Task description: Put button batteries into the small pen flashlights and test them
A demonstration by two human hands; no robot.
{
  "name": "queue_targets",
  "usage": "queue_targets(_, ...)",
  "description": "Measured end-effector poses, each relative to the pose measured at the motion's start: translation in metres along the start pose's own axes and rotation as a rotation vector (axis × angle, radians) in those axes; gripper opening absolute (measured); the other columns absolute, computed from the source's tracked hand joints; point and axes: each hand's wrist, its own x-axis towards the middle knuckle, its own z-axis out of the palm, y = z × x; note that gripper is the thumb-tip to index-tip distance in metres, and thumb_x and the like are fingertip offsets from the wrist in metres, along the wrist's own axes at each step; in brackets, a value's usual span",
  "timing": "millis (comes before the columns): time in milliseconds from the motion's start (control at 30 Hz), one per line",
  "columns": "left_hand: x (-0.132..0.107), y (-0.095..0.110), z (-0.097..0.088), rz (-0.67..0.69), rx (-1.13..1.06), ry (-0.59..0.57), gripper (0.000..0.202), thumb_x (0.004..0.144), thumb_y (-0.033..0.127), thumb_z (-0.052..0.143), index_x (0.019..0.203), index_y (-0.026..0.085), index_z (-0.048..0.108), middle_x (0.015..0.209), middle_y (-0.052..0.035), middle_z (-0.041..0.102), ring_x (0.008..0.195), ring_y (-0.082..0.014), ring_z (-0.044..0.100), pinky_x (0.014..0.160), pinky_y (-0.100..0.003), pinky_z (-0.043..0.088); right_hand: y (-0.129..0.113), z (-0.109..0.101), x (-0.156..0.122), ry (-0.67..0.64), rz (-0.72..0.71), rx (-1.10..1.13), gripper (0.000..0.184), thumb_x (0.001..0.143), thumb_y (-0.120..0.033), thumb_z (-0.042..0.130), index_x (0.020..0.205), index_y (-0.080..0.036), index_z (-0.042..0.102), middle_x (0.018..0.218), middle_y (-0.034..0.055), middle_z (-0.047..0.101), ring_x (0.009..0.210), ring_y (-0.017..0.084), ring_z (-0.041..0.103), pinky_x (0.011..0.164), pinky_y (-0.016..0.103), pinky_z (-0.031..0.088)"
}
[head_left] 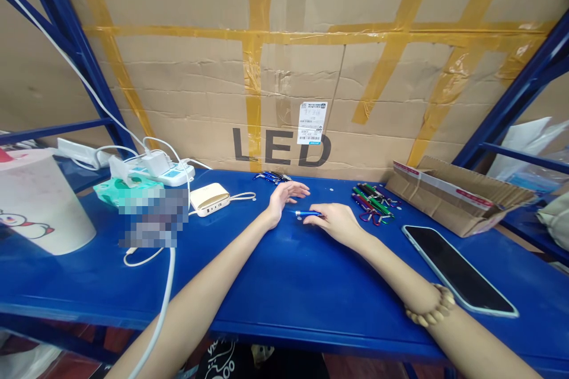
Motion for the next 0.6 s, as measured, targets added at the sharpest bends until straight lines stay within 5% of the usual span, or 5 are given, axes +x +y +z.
queue_targets(267,0.002,0.0,0.001,-0.008,0.088,0.046,0.055,0.081,0.038,0.012,0.104,0.015,0.057,0.108,-0.0067,0.062,0.101,-0.021,0.055,0.086,-0.036,0.038,0.005,0.0,-0.002,-0.032,0.09,-0.034,0.04,0.092,-0.04,0.024,0.083,-0.027,0.061,0.087,-0.0016,0.068,0.081,0.015,0.062,0.06,0.022,0.033)
queue_targets(400,0.004,-0.008,-0.006,0.031,0.55,0.282,0.043,0.082,0.034,0.022,0.101,0.02,0.058,0.112,-0.0025,0.061,0.109,-0.0197,0.05,0.096,-0.036,0.031,0.013,0.003,0.0,-0.028,0.205,-0.208,0.028,0.091,-0.039,0.031,0.106,-0.027,0.051,0.093,0.0026,0.067,0.082,0.019,0.063,0.056,0.023,0.035)
queue_targets(500,0.004,-0.015,-0.015,0.029,1.009,0.284,0.036,0.081,0.032,0.035,0.109,0.022,0.055,0.122,-0.0032,0.055,0.12,-0.0208,0.04,0.101,-0.04,0.023,0.02,0.0,0.0,0.0,0.36,-0.345,0.025,0.088,-0.035,0.039,0.107,-0.021,0.049,0.085,0.0061,0.067,0.08,0.02,0.063,0.055,0.024,0.037)
queue_targets(600,0.003,-0.02,-0.02,-0.047,1.194,0.259,0.041,0.083,0.034,0.033,0.117,0.02,0.051,0.129,-0.0054,0.048,0.127,-0.022,0.032,0.102,-0.041,0.022,0.03,-0.008,-0.002,0.002,0.528,-0.427,0.019,0.085,-0.029,0.045,0.098,-0.018,0.054,0.091,0.009,0.064,0.083,0.021,0.062,0.058,0.025,0.039)
